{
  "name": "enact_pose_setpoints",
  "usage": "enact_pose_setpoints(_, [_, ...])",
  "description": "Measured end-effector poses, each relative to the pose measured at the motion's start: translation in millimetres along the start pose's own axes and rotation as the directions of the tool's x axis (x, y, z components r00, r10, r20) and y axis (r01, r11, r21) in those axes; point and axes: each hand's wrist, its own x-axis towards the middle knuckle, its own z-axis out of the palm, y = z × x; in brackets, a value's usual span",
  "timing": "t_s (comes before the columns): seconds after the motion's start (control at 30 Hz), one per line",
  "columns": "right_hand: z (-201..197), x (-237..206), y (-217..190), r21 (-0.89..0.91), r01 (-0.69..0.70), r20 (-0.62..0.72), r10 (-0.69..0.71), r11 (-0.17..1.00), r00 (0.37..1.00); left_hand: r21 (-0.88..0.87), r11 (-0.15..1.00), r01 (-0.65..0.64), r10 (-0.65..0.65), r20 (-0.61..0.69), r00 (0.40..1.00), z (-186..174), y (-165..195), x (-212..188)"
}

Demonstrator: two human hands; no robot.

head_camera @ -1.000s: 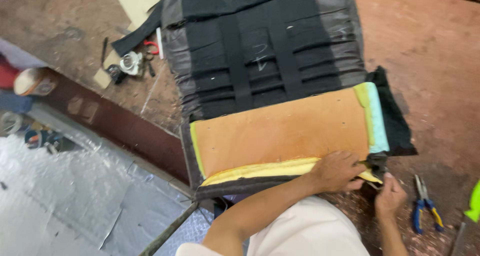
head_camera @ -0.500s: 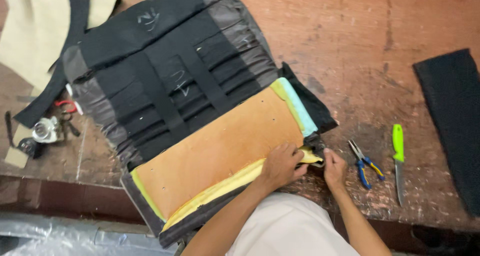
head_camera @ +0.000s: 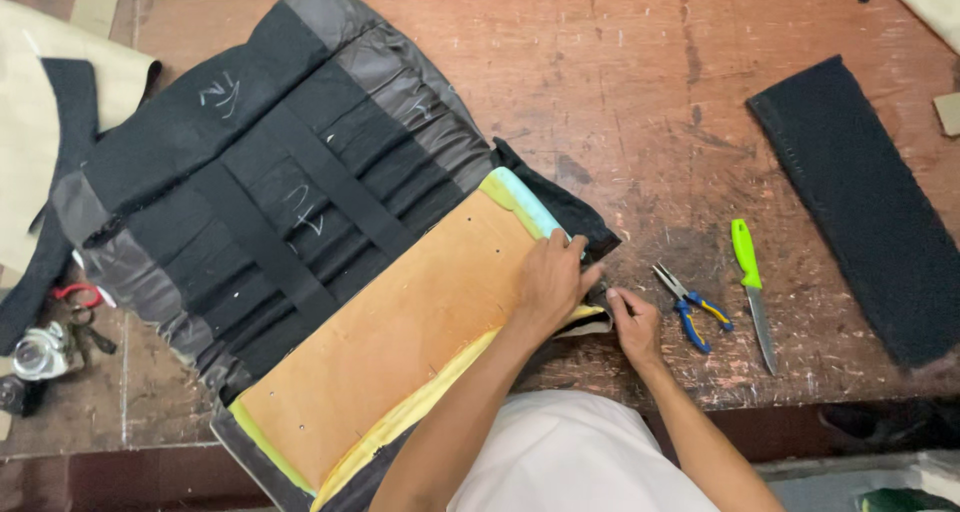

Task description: The person uses a knife and pliers to trim excess black fabric from the edge of a padded seat cushion. They repeatedly cut along the seam and pull away small fabric pieces, working along the right side of the cushion.

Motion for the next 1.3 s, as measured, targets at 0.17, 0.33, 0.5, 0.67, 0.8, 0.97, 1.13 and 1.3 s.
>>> enact_pose_setpoints(0.17, [-0.6, -3.0, -3.2, -0.112, 0.138, 0.023, -0.136, 0.984, 0.990, -0.169, 0.966, 0.196, -0.187, 0.070, 0.980, 10.8, -16.6, 12.8])
enact_pose_setpoints(0.33, [0.0, -2.2, -2.1, -0.184, 0.205, 0.037, -0.202, 0.961, 0.979, -0.224, 0.929, 0.296, -0.265, 0.159, 0.951, 4.0, -20.1, 13.9])
enact_pose_setpoints(0.5, [3.9, -2.0, 0.0, -0.197, 0.198, 0.015, -0.199, 0.960, 0.980, -0.230, 0.906, 0.355, -0.303, 0.233, 0.924, -11.8, -20.9, 17.2])
enact_pose_setpoints(0.67, [7.3, -1.3, 0.4, -0.166, 0.201, -0.041, -0.210, 0.965, 0.977, -0.588, 0.736, 0.335, -0.319, 0.135, 0.938, -16.1, -44.1, 13.5])
enact_pose_setpoints(0.8, [7.6, 0.7, 3.0, -0.165, 0.126, -0.042, -0.134, 0.978, 0.990, -0.848, 0.375, 0.374, -0.392, 0.221, 0.893, -14.0, -73.4, 9.5])
enact_pose_setpoints(0.97, [5.9, 3.2, 11.3, -0.113, 0.141, -0.050, -0.147, 0.984, 0.988, -0.936, 0.034, 0.349, -0.427, 0.302, 0.852, -8.3, -92.7, 9.9])
enact_pose_setpoints(1.13, [2.6, 6.7, 24.5, -0.160, 0.219, -0.058, -0.230, 0.963, 0.971, -0.938, 0.079, 0.339, -0.434, 0.274, 0.858, 5.0, -91.1, 13.0])
enact_pose_setpoints(1.3, [0.6, 14.0, 43.8, -0.178, 0.251, -0.060, -0.265, 0.952, 0.962, -0.921, 0.138, 0.363, -0.426, 0.276, 0.862, 22.6, -92.2, 16.8])
